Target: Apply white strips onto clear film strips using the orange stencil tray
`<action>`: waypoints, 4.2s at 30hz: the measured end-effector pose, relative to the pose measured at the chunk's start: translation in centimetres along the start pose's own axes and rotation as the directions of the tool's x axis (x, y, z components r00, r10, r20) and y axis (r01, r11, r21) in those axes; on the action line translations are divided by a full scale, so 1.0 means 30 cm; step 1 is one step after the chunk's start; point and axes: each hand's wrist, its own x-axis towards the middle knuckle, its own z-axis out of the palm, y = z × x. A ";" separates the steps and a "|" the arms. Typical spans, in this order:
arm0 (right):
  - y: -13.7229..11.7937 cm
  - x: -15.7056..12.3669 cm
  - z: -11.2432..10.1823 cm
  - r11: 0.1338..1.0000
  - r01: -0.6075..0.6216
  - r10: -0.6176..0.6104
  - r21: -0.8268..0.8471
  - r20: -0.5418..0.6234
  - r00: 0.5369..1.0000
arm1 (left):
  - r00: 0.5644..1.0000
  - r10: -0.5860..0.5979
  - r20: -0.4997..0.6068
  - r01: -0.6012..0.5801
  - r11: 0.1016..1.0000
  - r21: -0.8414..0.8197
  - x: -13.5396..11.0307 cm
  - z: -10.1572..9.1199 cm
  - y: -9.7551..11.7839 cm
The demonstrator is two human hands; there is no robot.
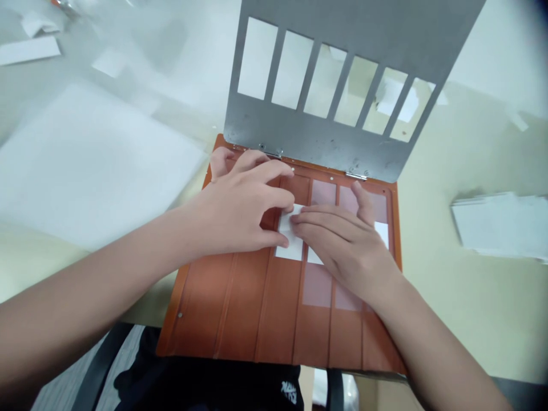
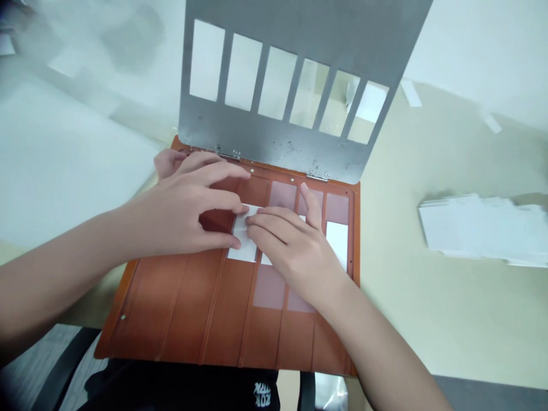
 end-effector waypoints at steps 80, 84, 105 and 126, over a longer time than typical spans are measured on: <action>0.086 -0.028 -0.046 0.973 -0.208 0.214 0.098 -0.046 0.976 | 0.994 0.078 0.072 -0.078 0.997 0.007 -0.013 -0.013 0.031; 0.082 -0.027 -0.045 0.972 -0.213 0.217 0.098 -0.032 0.976 | 0.996 0.038 0.080 -0.040 0.999 0.018 -0.012 -0.008 0.035; 0.068 -0.024 -0.032 0.960 -0.253 0.251 0.121 0.033 0.967 | 0.999 -0.003 0.042 0.002 1.000 0.029 -0.002 0.023 0.018; 0.004 -0.023 -0.064 0.667 -0.209 0.331 0.716 -0.032 0.943 | 0.962 0.188 -0.199 -0.238 0.931 -0.275 -0.046 0.047 0.077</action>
